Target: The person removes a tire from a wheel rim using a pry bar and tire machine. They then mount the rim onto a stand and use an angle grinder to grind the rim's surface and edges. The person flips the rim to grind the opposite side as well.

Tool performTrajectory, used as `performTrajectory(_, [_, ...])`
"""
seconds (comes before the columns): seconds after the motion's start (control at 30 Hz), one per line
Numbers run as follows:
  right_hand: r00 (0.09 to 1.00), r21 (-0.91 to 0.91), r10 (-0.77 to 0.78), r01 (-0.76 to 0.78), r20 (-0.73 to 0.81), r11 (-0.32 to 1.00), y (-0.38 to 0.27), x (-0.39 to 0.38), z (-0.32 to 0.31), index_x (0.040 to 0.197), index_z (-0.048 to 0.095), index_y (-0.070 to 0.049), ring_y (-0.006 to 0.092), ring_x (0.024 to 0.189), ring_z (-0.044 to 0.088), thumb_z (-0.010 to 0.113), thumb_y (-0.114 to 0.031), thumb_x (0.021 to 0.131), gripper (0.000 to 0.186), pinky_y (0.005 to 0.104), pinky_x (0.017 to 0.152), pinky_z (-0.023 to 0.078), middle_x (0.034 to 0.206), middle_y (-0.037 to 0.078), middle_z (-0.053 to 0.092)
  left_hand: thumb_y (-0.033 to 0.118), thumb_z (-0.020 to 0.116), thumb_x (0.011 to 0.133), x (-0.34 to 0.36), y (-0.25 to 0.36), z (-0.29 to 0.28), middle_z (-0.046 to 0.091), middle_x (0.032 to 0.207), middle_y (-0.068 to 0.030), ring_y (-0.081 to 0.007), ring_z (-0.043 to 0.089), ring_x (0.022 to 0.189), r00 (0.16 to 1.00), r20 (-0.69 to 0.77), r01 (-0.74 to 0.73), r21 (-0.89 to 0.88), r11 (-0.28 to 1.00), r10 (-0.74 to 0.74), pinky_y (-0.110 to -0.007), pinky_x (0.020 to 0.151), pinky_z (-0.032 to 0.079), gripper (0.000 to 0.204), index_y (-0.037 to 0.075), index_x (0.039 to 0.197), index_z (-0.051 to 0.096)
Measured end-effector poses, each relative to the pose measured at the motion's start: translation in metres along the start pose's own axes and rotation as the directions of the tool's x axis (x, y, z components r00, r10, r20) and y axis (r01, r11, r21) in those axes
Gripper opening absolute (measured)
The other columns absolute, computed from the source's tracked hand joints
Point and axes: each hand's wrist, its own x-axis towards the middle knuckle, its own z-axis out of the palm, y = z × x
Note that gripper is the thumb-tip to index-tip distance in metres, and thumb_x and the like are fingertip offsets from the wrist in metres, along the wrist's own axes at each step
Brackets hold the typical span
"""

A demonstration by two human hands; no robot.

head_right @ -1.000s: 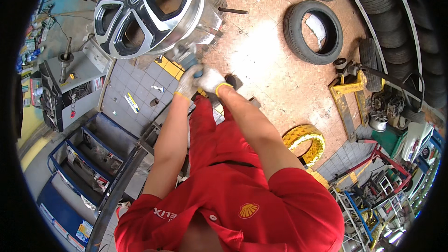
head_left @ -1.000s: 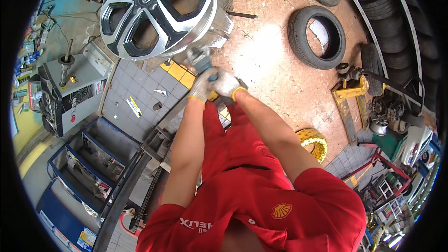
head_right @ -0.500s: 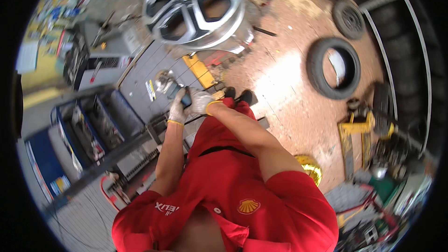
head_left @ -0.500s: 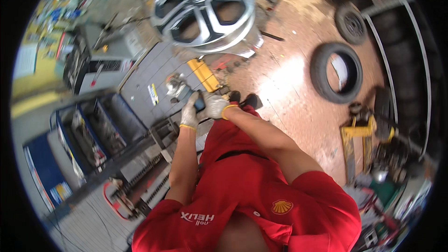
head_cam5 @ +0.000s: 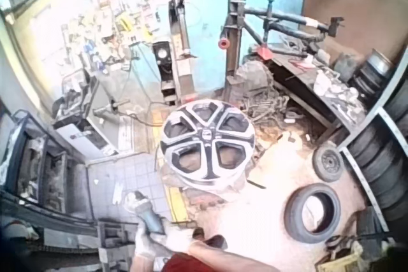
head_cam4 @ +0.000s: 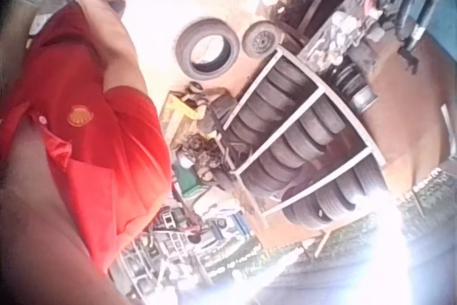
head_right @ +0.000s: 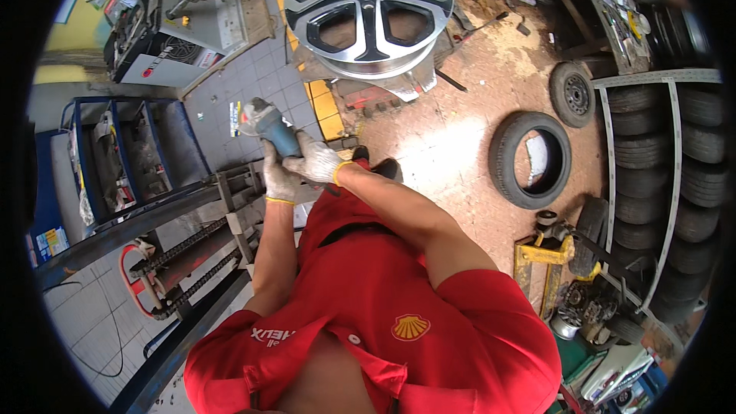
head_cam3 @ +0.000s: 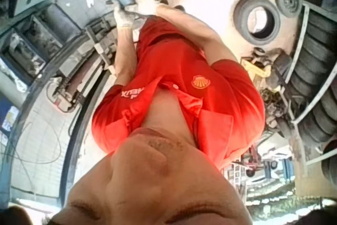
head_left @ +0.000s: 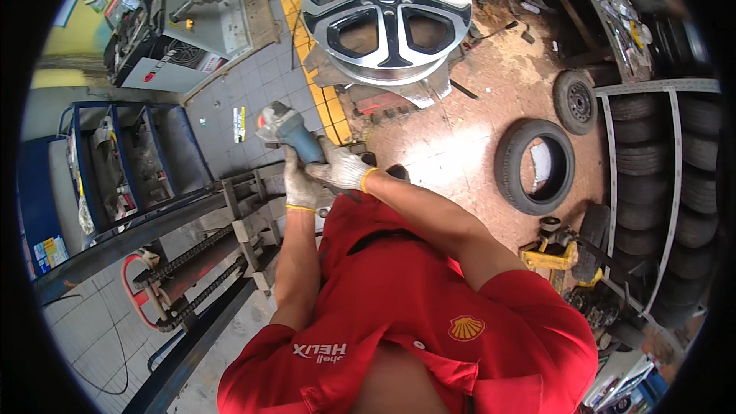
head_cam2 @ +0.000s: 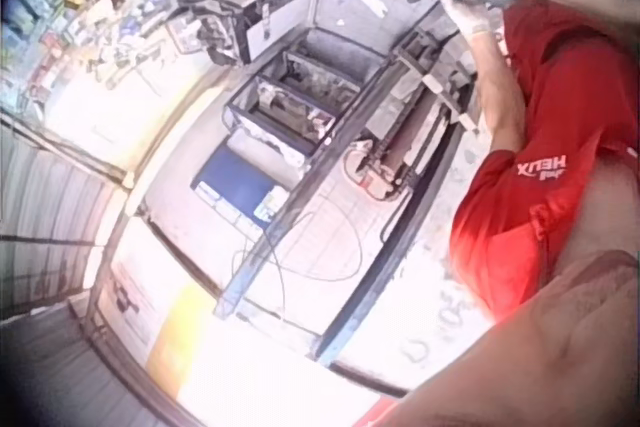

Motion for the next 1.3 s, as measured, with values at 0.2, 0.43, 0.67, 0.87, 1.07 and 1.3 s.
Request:
performTrajectory(0.2, [0.999,-0.047,0.028,-0.028,0.015,0.999,-0.013,0.011,0.013,0.164,0.041,0.000,0.0537,0.120,0.074,0.076,-0.050,0.097,0.091,0.0562,0.102,0.059,0.127,0.036,0.075,0.042,0.081,0.107,0.002,0.030,-0.003,0.069,0.148,-0.0157,-0.0326,0.070,0.134,0.996,-0.089,-0.001,0.225,0.974,0.022,-0.050,0.116,0.059,0.068,0.002,0.156,0.058])
performTrajectory(0.43, [0.929,-0.326,-0.150,0.034,-0.339,0.945,-0.026,0.057,-0.094,0.146,0.065,-0.004,0.0472,0.124,0.073,0.080,-0.040,0.097,0.062,0.0519,0.107,0.060,0.136,0.028,0.074,0.011,0.086,0.099,0.017,0.063,-0.027,0.077,0.119,-0.0134,-0.0319,0.079,0.112,0.973,-0.201,-0.080,0.181,0.980,0.117,-0.053,0.112,0.064,0.038,0.002,0.130,0.067])
performTrajectory(0.67, [0.773,-0.447,0.171,-0.516,-0.611,0.731,0.001,0.114,-0.261,0.166,0.049,-0.002,0.0465,0.150,0.058,0.069,-0.072,0.098,0.099,0.0524,0.125,0.049,0.163,0.031,0.056,0.002,0.084,0.094,0.036,0.111,-0.066,0.075,0.118,-0.0116,-0.0311,0.077,0.107,0.965,-0.125,-0.186,0.292,0.938,0.230,-0.050,0.106,0.064,0.046,0.005,0.136,0.063])
performTrajectory(0.87, [0.734,-0.377,0.253,-0.575,-0.630,0.726,0.035,0.136,-0.254,0.179,0.025,-0.002,0.0456,0.158,0.053,0.067,-0.081,0.096,0.122,0.0489,0.129,0.045,0.173,0.033,0.047,0.002,0.082,0.093,0.040,0.135,-0.064,0.074,0.118,-0.0109,-0.0300,0.076,0.109,0.949,-0.115,-0.252,0.280,0.926,0.293,-0.049,0.105,0.063,0.043,0.004,0.132,0.065])
performTrajectory(1.07, [0.713,-0.294,0.300,-0.581,-0.634,0.759,0.019,0.143,-0.257,0.173,0.036,0.005,0.0415,0.148,0.065,0.073,-0.083,0.089,0.127,0.0446,0.124,0.050,0.158,0.032,0.064,0.001,0.084,0.093,0.046,0.145,-0.072,0.073,0.122,-0.0110,-0.0294,0.076,0.112,0.937,-0.126,-0.288,0.253,0.924,0.327,-0.049,0.110,0.062,0.048,0.004,0.137,0.064])
performTrajectory(1.3, [0.656,-0.311,0.252,-0.616,-0.711,0.724,0.011,0.135,-0.246,0.173,0.039,-0.001,0.0447,0.143,0.068,0.072,-0.082,0.089,0.121,0.0484,0.121,0.053,0.158,0.031,0.065,-0.001,0.082,0.094,0.049,0.152,-0.065,0.074,0.121,-0.0116,-0.0285,0.075,0.114,0.901,-0.144,-0.371,0.231,0.900,0.408,-0.048,0.114,0.060,0.048,0.004,0.137,0.062])
